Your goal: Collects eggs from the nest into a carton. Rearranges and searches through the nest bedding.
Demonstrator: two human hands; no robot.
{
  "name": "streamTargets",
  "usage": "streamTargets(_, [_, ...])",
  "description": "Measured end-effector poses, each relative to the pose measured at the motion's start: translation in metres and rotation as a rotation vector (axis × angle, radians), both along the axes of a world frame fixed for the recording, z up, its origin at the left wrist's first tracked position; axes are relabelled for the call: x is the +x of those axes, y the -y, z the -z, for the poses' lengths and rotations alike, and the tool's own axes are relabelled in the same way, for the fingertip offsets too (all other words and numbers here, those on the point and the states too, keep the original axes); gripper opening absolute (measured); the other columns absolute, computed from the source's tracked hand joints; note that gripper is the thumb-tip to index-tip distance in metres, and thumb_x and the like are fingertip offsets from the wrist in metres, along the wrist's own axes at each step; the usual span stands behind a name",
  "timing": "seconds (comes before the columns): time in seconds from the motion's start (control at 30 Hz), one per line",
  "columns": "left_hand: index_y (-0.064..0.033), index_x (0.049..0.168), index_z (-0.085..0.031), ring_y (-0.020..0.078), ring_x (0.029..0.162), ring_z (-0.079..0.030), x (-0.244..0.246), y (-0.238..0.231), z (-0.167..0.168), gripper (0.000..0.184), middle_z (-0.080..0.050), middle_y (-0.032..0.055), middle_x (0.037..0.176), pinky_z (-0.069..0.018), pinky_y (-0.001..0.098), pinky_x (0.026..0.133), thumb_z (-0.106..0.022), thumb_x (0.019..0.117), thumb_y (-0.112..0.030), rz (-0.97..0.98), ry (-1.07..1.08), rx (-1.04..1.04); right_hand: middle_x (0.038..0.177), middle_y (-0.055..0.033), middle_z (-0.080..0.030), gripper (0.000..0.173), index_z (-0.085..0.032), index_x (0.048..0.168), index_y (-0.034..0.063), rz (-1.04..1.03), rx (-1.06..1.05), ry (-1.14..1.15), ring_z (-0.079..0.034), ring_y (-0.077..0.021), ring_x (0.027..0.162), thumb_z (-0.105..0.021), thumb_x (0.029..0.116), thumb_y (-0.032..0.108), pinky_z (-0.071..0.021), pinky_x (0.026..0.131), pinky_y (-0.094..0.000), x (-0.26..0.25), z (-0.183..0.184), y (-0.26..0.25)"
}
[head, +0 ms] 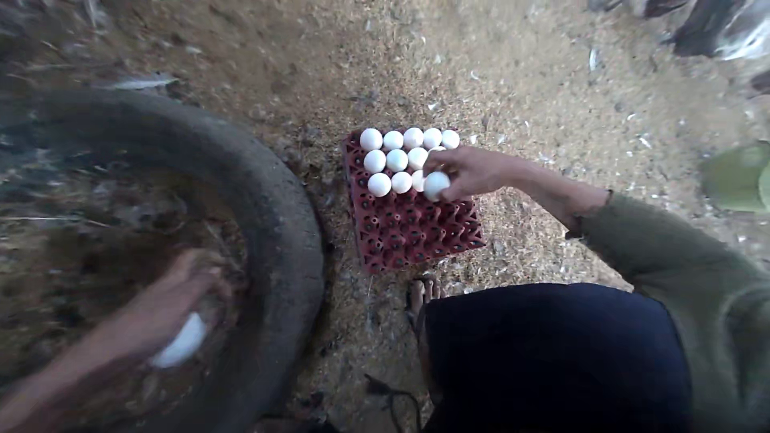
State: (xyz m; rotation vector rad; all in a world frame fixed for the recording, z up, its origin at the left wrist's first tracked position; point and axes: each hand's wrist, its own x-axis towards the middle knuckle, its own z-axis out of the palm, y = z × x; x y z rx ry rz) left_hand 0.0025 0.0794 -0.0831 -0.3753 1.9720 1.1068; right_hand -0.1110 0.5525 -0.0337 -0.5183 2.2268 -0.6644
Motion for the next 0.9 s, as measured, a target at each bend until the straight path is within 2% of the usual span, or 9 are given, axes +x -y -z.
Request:
streamTargets(0.13, [-0.0377,0.163,0.001,0.0468,0.094,-0.067,0.002,0.059,0.028,0.094,-0.062,0.0308,0.121,-0.0521,0.0692,0.079,-0.068,0.0982,-0.041,0.074,-0.026,-0.367,0.115,-0.0182,-0.07,0.046,-0.063,0.128,0.0041,0.152,0.172,-0.026,-0.07,-0.0316,0.1,-0.081,0.0883,0.019,-0.0551,0.092,-0.0546,-0.003,0.03,-0.039])
streamTargets(0.3, [-0.0318,0.164,0.011,0.0585,0.125,-0.052,0.003,0.101,0.041,0.115,-0.038,0.0381,0.151,-0.0416,0.077,0.098,-0.072,0.0889,-0.057,0.252,-0.165,-0.518,0.112,-0.0197,-0.071,0.047,-0.063,0.127,0.0012,0.155,0.206,-0.128,-0.072,-0.0333,0.095,-0.08,0.0908,0.026,-0.0562,0.091,-0.0558,-0.003,0.044,-0.042])
streamTargets(0.37, [-0.0277,0.166,0.005,0.0541,0.122,-0.057,-0.004,0.095,0.024,0.107,-0.044,0.0347,0.149,-0.0442,0.0749,0.096,-0.067,0.0928,-0.056,0.29,-0.168,-0.481,0.112,-0.0183,-0.072,0.043,-0.065,0.125,0.0015,0.109,0.233,-0.177,-0.073,-0.0324,0.094,-0.076,0.0944,0.029,-0.0572,0.09,-0.0554,-0.008,0.032,-0.038])
streamTargets(0.43, [-0.0249,0.164,-0.021,0.0295,0.085,-0.07,-0.012,0.067,-0.008,0.07,-0.067,0.0202,0.12,-0.0584,0.0502,0.072,-0.055,0.1049,-0.041,0.171,-0.085,-0.277,0.112,-0.0178,-0.072,0.037,-0.067,0.122,0.0003,0.069,0.178,-0.288,-0.072,-0.0318,0.094,-0.07,0.0984,0.029,-0.0569,0.09,-0.0551,-0.011,0.012,-0.025])
streamTargets(0.47, [-0.0185,0.152,-0.042,0.0167,0.066,-0.068,-0.015,0.05,-0.018,0.046,-0.072,0.0118,0.099,-0.0579,0.0333,0.057,-0.046,0.109,-0.033,0.041,-0.068,-0.116,0.11,-0.0166,-0.073,0.036,-0.068,0.12,0.0001,0.052,0.107,-0.353,-0.073,-0.0291,0.093,-0.067,0.1,0.03,-0.0584,0.088,-0.0522,-0.011,0.004,-0.012])
streamTargets(0.53, [-0.0104,0.121,-0.061,0.0077,0.052,-0.06,-0.019,-0.002,-0.032,0.041,-0.061,0.0002,0.07,-0.0534,0.0226,0.047,-0.03,0.1119,-0.036,-0.27,-0.02,0.182,0.107,-0.0151,-0.074,0.034,-0.069,0.117,-0.0011,0.023,-0.091,-0.403,-0.073,-0.0238,0.091,-0.064,0.1013,0.028,-0.0604,0.084,-0.0446,0.001,-0.011,0.028])
streamTargets(0.6, [-0.0116,0.102,-0.062,0.0073,0.051,-0.058,-0.023,-0.058,-0.042,0.055,-0.055,-0.0045,0.063,-0.054,0.0239,0.049,-0.021,0.1116,-0.046,-0.435,-0.004,0.375,0.109,-0.0148,-0.072,0.035,-0.068,0.119,-0.0025,-0.038,-0.339,-0.349,-0.072,-0.0199,0.089,-0.069,0.0979,0.025,-0.0622,0.079,-0.0378,0.026,-0.021,0.076])
streamTargets(0.7, [-0.0144,0.097,-0.06,0.0086,0.057,-0.056,-0.018,-0.125,-0.049,0.057,-0.056,-0.0039,0.069,-0.0532,0.026,0.055,-0.015,0.1113,-0.048,-0.507,-0.095,0.496,0.117,-0.0156,-0.066,0.055,-0.063,0.129,-0.0001,-0.176,-0.592,-0.244,-0.068,-0.0166,0.087,-0.082,0.0877,0.031,-0.0609,0.072,-0.0316,0.062,-0.018,0.13])
streamTargets(0.9, [-0.0142,0.106,-0.055,0.0123,0.07,-0.062,-0.018,-0.187,-0.061,0.065,-0.06,0.0013,0.079,-0.0547,0.0332,0.063,-0.009,0.1073,-0.059,-0.602,-0.105,0.544,0.126,-0.0203,-0.063,0.051,-0.064,0.124,-0.0048,-0.141,-0.629,-0.356,-0.063,-0.0239,0.118,-0.081,0.0868,0.025,-0.0568,0.096,-0.0343,0.074,-0.006,0.124])
